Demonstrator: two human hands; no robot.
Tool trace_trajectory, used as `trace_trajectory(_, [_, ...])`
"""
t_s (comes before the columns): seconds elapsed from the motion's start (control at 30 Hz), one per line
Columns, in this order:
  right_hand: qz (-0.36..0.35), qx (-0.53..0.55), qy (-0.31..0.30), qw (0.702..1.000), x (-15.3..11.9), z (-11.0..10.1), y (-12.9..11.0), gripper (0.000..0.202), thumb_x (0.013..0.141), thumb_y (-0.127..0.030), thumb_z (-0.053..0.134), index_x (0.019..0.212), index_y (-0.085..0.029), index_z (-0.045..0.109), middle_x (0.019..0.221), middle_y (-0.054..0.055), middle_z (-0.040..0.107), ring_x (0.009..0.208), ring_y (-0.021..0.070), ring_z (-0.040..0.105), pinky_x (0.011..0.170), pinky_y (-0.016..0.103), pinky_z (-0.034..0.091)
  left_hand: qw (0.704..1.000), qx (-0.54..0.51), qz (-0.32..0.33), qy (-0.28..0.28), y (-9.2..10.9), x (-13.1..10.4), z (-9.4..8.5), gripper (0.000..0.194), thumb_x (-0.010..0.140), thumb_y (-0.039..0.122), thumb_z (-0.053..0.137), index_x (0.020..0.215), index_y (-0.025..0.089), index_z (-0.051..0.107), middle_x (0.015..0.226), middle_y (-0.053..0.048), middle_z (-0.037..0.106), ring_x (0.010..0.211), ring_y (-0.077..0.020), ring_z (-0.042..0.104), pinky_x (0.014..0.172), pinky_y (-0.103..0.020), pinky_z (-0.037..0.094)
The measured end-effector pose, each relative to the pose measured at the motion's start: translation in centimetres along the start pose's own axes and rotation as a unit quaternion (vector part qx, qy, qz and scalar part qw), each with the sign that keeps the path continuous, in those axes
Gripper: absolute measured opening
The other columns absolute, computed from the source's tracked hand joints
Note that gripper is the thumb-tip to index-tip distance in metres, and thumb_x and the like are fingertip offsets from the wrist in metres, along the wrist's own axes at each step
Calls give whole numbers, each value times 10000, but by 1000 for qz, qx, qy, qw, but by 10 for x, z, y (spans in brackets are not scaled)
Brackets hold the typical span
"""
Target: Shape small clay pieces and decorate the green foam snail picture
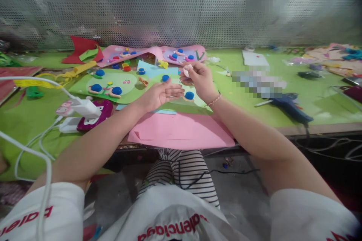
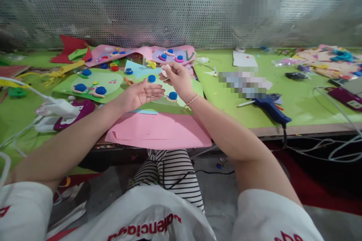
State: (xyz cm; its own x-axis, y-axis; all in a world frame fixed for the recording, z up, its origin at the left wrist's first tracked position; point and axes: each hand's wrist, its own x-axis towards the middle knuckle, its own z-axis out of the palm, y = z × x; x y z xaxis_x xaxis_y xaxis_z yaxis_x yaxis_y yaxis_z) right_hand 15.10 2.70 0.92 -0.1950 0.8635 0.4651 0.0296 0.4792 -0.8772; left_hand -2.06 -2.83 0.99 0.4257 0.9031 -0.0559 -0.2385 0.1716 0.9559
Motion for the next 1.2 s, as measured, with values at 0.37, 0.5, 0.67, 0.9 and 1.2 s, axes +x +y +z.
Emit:
trace_trajectory(0.37, [-61,-81,-146,984,-13,20,3,536,833,-667,492,897,-163,662,789,32,647,721,133,575,647,268,499,993,83,82,7,-8,5,-6,383,704,480,740,868,137,694,866,-76,732,815,-162,695,900,-367,518])
trace_trajectory(0.5, [-51,-97,-102,989,-15,19,-1,531,827,-674,494,756,-170,647,727,23,629,693,128,567,640,261,493,989,121,74,43,-6,4,-8,369,680,468,760,818,130,704,799,-76,726,723,-155,689,838,-355,541])
trace_trajectory(0.67, [-30,-50,-53,997,-10,8,-6,523,844,-671,460,908,-190,652,800,26,644,722,116,604,646,233,527,994,77,56,45,-5,4,-7,271,730,376,742,856,141,695,847,-80,734,761,-152,697,900,-368,527])
trace_trajectory(0.9, [-92,-147,-157,972,-9,3,-4,361,805,-438,647,1073,-195,650,1018,66,670,854,157,606,714,274,512,999,-22,33,-26,1,1,-3,217,671,137,605,868,121,696,907,-69,729,931,-192,682,1029,-424,449])
trace_trajectory(1.2, [-57,-151,-171,972,-14,10,-5,215,811,-345,615,840,-146,693,753,18,656,700,137,560,641,252,457,999,-43,7,11,4,0,1,235,782,255,547,920,109,667,910,-109,738,1002,-247,682,1036,-459,431])
